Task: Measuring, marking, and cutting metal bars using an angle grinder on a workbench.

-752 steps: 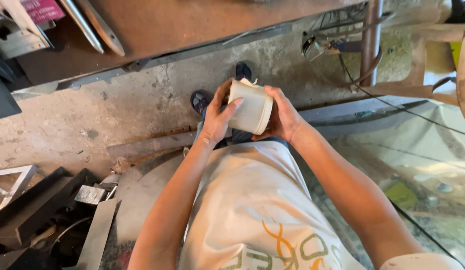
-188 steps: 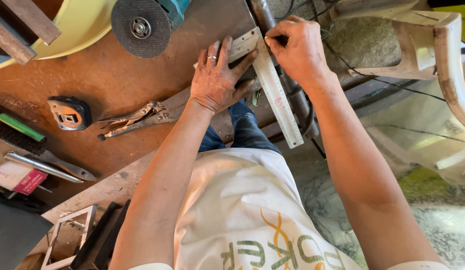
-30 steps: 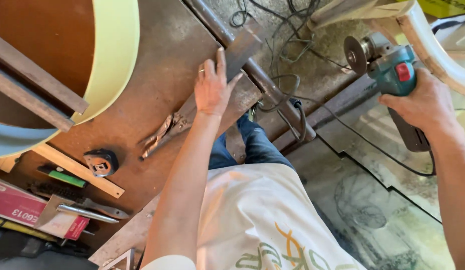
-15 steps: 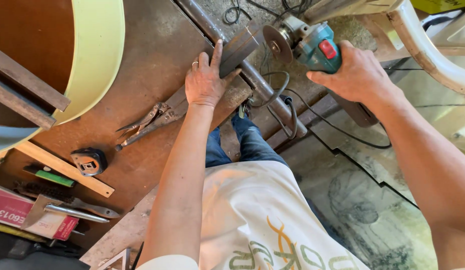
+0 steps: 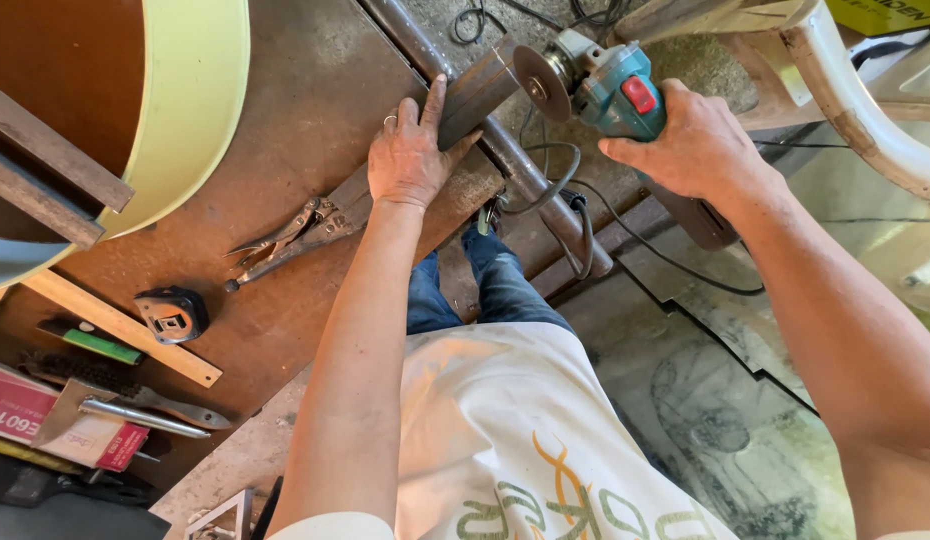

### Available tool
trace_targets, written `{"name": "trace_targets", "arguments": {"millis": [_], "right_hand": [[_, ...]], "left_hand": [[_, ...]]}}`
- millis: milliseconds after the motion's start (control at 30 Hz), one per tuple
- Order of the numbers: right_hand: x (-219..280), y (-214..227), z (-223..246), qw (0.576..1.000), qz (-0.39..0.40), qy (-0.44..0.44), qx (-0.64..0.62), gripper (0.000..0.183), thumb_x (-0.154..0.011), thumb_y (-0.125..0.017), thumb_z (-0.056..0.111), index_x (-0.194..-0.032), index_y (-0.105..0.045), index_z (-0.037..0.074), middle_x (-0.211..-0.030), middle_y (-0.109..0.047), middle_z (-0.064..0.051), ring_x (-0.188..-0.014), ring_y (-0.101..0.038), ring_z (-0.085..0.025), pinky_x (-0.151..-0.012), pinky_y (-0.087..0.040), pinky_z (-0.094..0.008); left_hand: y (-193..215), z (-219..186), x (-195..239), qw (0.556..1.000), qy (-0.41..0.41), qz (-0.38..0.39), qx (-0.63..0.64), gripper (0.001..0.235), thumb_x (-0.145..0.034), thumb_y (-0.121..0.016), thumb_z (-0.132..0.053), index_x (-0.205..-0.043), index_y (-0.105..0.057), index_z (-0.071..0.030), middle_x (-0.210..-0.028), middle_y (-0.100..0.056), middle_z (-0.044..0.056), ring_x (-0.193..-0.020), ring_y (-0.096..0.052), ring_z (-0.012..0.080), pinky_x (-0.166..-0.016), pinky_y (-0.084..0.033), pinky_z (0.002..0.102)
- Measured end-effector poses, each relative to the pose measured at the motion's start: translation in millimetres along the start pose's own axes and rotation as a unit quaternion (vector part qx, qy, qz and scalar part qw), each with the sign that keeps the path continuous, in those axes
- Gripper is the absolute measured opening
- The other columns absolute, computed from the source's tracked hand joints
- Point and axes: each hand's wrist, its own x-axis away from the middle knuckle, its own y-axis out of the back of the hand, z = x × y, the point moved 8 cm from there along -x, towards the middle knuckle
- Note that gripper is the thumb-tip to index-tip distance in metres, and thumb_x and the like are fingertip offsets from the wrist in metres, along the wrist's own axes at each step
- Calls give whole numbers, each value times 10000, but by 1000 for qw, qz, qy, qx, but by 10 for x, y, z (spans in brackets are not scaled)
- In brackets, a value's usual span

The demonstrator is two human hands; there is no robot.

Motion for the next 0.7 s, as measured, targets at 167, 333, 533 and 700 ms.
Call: {"name": "trace_targets", "arguments": {"millis": [167, 333, 533, 700], "right_hand": [[-40, -9, 1, 1000, -5, 8, 15, 750, -823, -798, 592, -1180, -616, -42, -1028, -700, -304, -1034, -666, -470, -879, -516, -532], [-41, -24, -7, 1000, 4, -1, 22, 742, -826, -794, 603, -1157, -620, -38, -1011, -702, -293, -1018, -673, -461, -870, -518, -534], [-59, -9, -2, 1000, -7, 9, 20, 750, -823, -799, 599, -1176, -616, -36, -1011, -699, -298, -1010, -673, -461, -865, -519, -532], [-68, -19, -5, 1000, 0, 6, 19, 758, -813, -800, 598, -1187, -619, -36, -1039, -696, -295, -1046, -663, -458, -883, -510, -528]], "left_hand": [[-28, 19, -2, 1000, -3, -11, -4, 903, -880, -699, -714, -1585, -356, -265, -1074, -545, 110, -918, -655, 322, -735, -585, 453], [-57, 17, 24, 999, -15, -26, -16, 925, -880, -698, -722, -1593, -336, -258, -1058, -536, 117, -909, -655, 323, -728, -587, 446], [-64, 8, 8, 1000, -11, -16, -23, 927, -899, -704, -706, -1609, -307, -262, -1056, -529, 106, -895, -651, 303, -729, -586, 436], [-68, 9, 15, 999, -13, -35, -24, 933, -883, -706, -711, -1598, -311, -260, -1048, -528, 104, -872, -646, 298, -709, -585, 432]]}}
